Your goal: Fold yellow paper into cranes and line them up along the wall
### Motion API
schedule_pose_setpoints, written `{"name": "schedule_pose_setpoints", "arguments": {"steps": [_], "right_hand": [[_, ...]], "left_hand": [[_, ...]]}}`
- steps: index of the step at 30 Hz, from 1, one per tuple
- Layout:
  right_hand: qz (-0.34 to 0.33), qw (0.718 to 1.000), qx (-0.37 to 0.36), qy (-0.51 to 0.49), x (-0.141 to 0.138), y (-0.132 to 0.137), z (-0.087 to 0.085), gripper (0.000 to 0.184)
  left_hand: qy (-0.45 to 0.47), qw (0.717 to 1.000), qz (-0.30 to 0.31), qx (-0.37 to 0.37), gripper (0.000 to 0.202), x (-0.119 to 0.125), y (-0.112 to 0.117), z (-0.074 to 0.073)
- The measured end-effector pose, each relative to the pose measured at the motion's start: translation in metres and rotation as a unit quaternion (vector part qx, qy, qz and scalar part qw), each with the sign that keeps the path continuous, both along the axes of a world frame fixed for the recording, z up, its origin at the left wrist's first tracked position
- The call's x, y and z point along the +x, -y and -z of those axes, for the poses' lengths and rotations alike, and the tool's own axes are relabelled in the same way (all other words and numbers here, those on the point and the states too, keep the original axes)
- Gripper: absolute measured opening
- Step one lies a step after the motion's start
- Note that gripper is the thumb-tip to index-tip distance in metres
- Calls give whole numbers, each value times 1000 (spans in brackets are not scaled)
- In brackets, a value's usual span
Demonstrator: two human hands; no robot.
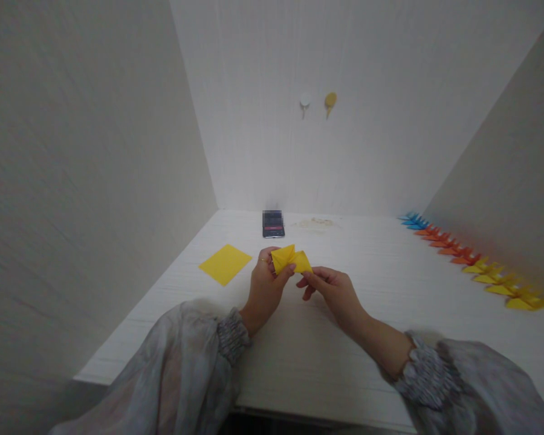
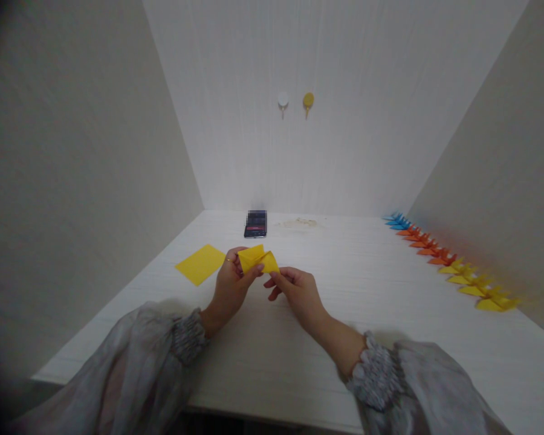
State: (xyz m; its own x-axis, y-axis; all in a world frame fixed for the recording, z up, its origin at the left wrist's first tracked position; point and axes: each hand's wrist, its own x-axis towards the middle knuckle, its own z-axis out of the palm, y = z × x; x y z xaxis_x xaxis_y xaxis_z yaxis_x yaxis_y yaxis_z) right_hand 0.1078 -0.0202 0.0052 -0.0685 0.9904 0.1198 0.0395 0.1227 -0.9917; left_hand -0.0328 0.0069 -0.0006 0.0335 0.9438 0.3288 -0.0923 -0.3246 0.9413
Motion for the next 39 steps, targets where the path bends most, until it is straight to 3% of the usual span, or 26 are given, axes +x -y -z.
{"name": "schedule_pose_setpoints", "arguments": {"steps": [16, 27, 39], "right_hand": [[5, 999, -11, -31, -1, 2, 1, 29], [30, 998, -5, -55, 4, -1, 4, 27], [-7, 999, -26, -30, 0, -1, 3, 25]], "left_hand": [[42, 999, 14, 2, 34, 1, 1, -5], [41, 999, -31, 4, 33, -3, -6, -4], [29, 999, 11, -11, 33, 1, -2, -1]]}}
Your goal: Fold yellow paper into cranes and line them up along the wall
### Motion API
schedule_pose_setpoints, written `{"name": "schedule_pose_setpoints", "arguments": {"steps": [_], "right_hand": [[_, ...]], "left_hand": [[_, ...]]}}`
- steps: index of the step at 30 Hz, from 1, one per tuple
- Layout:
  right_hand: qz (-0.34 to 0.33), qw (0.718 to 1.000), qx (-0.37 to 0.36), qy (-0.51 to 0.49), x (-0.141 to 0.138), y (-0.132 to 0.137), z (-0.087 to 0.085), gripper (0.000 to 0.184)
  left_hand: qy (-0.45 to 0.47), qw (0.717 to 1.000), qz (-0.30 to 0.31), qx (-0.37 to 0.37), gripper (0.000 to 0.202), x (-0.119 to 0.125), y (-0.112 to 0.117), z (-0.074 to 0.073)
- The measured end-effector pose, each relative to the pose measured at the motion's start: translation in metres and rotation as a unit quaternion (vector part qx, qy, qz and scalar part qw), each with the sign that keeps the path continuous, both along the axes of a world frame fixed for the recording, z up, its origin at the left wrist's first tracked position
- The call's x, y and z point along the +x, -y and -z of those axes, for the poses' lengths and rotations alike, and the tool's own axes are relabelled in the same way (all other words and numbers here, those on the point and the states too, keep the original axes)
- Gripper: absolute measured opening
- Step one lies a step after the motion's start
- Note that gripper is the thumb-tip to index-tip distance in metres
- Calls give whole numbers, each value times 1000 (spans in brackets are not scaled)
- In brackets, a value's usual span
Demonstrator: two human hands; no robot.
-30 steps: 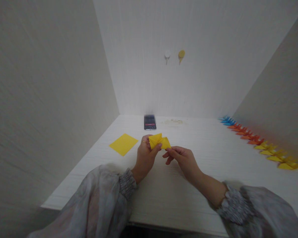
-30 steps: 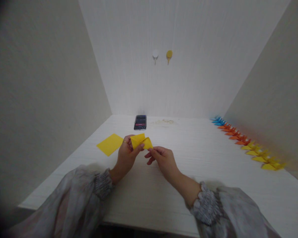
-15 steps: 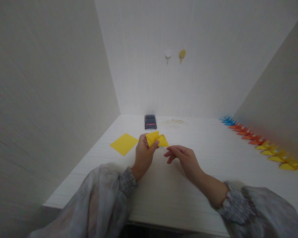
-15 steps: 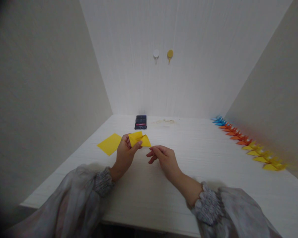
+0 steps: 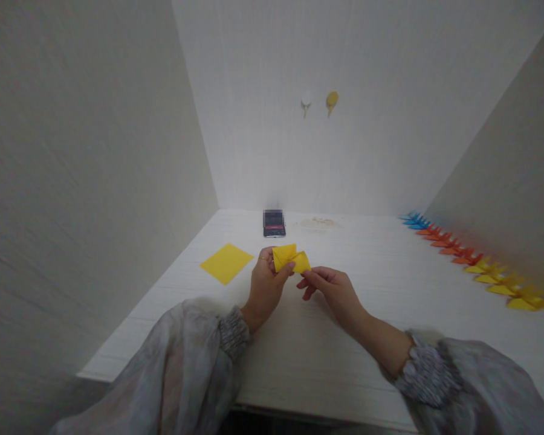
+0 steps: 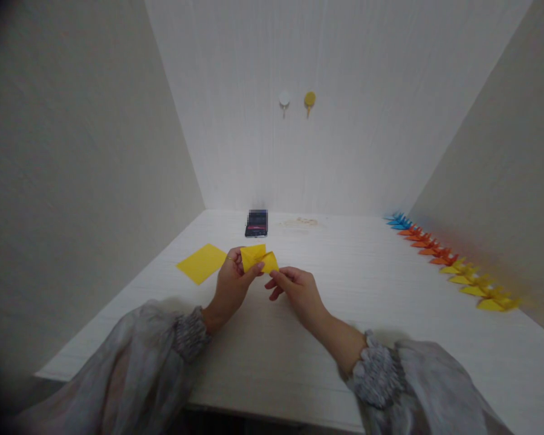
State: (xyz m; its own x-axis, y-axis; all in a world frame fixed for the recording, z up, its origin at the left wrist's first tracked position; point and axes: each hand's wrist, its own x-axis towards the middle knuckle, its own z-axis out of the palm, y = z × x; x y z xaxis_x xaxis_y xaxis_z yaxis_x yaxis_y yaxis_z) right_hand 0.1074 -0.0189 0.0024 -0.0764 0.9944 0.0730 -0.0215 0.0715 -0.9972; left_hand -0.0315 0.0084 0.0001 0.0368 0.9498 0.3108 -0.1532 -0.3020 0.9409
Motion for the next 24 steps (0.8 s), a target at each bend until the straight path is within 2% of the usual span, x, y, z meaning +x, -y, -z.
{"name": "schedule_pose_setpoints", "arguments": {"steps": [8, 16, 20, 24], "right_hand": [[4, 1000, -1, 9, 0, 2, -2, 32], [21, 1000, -2, 21, -2, 6, -3, 35], [47, 998, 15, 26, 3, 4, -2, 33], [36, 998, 36, 19, 4, -1, 0, 32]], "left_hand": [[18, 1000, 14, -2, 33, 0, -1, -2], [24, 1000, 3, -8, 35, -1, -1, -3], [35, 999, -25, -33, 36, -3, -5, -3], [28, 999, -5, -24, 37, -3, -4, -1]]}}
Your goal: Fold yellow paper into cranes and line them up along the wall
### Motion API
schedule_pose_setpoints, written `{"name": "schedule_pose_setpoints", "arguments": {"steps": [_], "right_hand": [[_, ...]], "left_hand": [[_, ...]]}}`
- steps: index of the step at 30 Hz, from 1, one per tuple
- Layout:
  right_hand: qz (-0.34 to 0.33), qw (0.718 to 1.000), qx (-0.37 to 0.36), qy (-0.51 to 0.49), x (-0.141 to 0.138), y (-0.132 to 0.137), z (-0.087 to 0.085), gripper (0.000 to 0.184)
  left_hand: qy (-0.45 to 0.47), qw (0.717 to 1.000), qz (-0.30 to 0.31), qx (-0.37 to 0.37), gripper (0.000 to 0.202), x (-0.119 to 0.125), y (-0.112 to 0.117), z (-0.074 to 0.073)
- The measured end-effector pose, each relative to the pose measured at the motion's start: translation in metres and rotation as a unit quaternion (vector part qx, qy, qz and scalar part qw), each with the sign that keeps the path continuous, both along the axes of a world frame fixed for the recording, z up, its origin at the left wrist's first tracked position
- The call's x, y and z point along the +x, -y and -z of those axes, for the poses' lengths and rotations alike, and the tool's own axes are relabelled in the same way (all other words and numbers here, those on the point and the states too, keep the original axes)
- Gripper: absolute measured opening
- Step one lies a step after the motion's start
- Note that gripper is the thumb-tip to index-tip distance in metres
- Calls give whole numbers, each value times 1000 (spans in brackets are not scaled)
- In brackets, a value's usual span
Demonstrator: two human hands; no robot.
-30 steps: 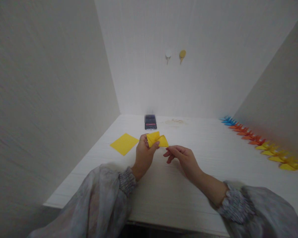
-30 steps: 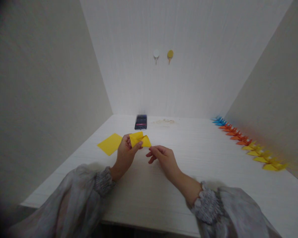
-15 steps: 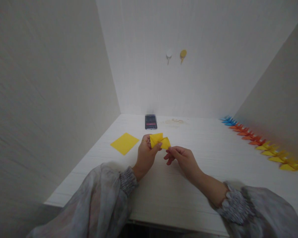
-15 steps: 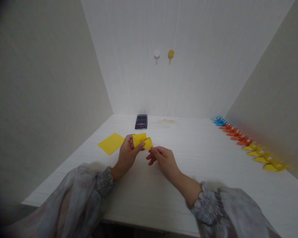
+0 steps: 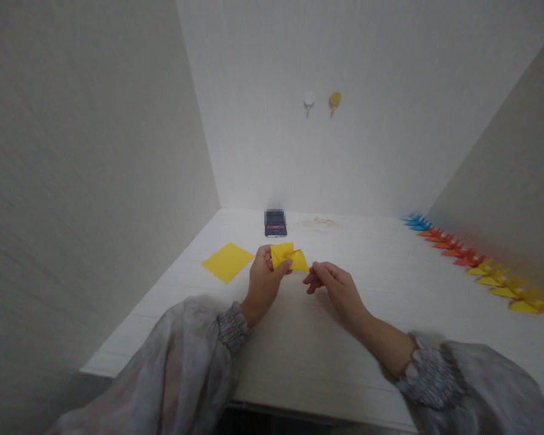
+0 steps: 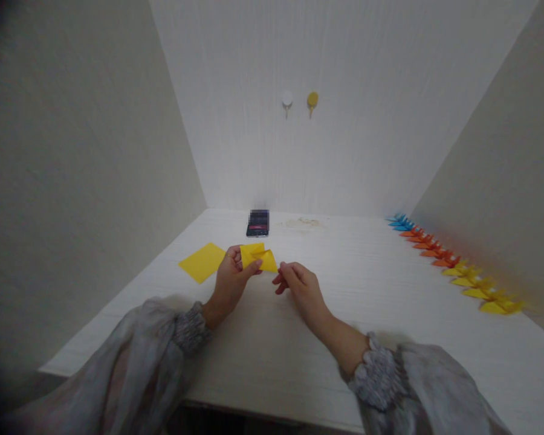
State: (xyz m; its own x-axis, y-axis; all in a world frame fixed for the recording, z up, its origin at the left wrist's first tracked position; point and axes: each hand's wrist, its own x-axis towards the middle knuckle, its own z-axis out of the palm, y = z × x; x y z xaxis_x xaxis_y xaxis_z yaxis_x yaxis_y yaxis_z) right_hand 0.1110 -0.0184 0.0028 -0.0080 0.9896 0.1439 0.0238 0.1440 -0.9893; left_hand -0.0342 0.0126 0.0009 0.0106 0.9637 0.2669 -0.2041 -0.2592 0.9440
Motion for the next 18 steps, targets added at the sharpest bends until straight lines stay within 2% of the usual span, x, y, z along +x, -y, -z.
{"name": "schedule_pose_setpoints", "arguments": {"steps": [5, 9, 18], "right_hand": [[-21, 999, -31, 34, -8, -3, 3, 26], [-27, 998, -22, 51, -9, -2, 4, 27], [-43, 996, -72, -36, -3, -4, 10, 21]], "left_hand": [[-25, 999, 42, 2, 38, 3, 5, 3], [-28, 998, 61, -4, 37, 4, 7, 3], [-52, 992, 106, -32, 28, -1, 9, -2]]}}
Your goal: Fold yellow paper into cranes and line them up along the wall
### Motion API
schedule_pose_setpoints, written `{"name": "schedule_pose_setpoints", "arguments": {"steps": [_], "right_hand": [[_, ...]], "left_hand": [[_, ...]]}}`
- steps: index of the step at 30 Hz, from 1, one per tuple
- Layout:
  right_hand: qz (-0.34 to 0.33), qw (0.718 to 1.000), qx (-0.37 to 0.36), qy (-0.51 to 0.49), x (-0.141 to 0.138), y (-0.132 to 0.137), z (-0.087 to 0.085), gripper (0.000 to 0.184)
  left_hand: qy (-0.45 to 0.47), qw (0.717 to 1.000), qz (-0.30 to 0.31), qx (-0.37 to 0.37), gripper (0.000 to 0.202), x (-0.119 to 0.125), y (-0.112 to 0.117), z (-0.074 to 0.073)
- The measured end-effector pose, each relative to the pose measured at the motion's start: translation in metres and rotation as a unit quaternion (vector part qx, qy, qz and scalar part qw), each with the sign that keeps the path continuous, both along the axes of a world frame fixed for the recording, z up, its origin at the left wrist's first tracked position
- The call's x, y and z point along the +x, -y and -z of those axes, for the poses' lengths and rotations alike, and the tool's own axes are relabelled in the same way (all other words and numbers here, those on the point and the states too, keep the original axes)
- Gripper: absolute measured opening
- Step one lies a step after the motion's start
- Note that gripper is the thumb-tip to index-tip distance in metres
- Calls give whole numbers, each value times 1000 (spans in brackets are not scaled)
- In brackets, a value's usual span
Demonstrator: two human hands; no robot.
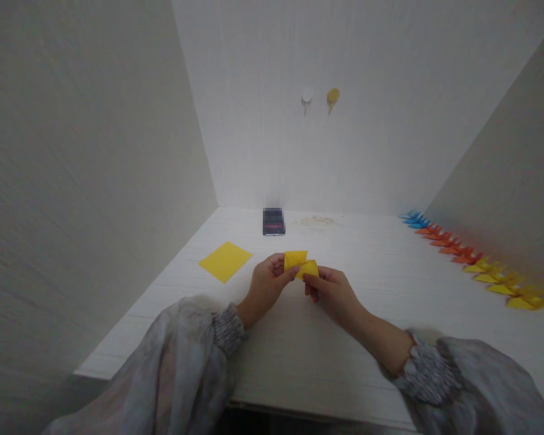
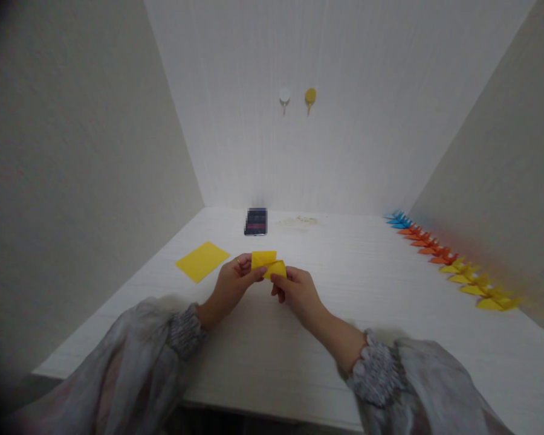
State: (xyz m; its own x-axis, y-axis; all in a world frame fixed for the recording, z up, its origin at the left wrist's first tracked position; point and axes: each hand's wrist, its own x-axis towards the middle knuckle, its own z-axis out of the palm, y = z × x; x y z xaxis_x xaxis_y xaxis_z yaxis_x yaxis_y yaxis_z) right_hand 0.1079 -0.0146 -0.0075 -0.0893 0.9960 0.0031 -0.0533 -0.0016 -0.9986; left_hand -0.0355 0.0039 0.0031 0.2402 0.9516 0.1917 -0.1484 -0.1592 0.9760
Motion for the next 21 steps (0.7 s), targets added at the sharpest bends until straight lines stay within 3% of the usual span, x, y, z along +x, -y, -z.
{"name": "schedule_pose_setpoints", "arguments": {"steps": [9, 16, 21], "right_hand": [[-4, 1000, 2, 2, -1, 2, -2, 16], [-26, 1000, 2, 11, -2, 4, -2, 15], [-28, 1000, -11, 1, -1, 4, -2, 15]], "left_hand": [[-37, 998, -43, -16, 27, -3, -2, 1], [-81, 988, -133, 10, 37, -5, -2, -1], [-5, 991, -126, -43, 34, -5, -5, 0]]}}
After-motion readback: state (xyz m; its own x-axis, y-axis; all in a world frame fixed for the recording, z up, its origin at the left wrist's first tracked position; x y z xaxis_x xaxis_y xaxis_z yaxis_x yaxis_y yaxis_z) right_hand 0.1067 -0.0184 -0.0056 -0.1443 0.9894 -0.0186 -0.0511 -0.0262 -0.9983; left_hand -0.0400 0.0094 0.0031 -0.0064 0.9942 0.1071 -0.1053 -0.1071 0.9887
